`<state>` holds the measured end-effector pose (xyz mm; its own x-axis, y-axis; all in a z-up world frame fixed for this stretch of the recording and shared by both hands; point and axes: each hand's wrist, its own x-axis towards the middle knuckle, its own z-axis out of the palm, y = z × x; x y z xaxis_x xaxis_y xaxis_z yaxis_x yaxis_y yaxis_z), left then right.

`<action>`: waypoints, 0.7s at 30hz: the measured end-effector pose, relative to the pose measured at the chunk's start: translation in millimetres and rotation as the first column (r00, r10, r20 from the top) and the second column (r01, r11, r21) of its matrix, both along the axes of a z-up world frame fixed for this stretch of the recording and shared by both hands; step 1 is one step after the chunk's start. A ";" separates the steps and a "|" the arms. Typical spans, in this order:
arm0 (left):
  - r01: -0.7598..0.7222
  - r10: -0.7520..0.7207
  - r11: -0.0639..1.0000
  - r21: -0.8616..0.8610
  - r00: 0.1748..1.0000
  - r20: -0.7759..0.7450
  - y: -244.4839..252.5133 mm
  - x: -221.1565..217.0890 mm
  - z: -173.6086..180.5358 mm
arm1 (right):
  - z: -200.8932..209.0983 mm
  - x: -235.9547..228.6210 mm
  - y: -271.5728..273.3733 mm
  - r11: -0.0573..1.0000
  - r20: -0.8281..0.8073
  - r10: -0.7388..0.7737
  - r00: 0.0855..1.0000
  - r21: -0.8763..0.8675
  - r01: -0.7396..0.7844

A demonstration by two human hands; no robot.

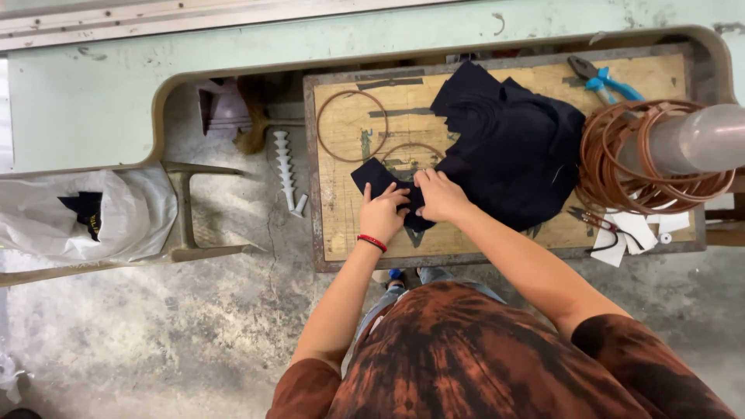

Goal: Fitting fabric pieces onto circular embroidery hoops at a workbench

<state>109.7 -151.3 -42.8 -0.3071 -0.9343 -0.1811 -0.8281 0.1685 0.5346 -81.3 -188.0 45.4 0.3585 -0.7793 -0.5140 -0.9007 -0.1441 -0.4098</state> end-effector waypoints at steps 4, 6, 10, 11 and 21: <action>-0.138 0.112 0.897 -0.421 0.990 -0.085 -40.7 42.4 18.3 | -30.3 -21.4 -8.5 0.997 0.174 -0.063 0.983 -0.023 0.068; -0.159 0.199 0.872 -0.464 0.979 0.039 -62.2 73.0 41.1 | -28.4 -38.2 -8.6 0.963 0.478 -0.217 0.851 -0.039 0.268; -0.052 0.174 0.784 -0.618 0.975 0.138 -73.1 103.0 2.6 | -3.0 -68.9 -2.7 0.905 0.539 -0.253 0.804 -0.163 0.394; -0.064 0.147 0.742 -0.668 0.987 0.069 -68.9 100.9 10.7 | 3.8 -75.4 0.8 0.891 0.546 -0.265 0.795 -0.176 0.418; 0.217 -0.381 0.730 -0.648 0.916 -0.123 15.1 46.7 -5.6 | -18.7 -89.7 28.9 0.786 0.647 -0.313 0.695 -0.235 0.572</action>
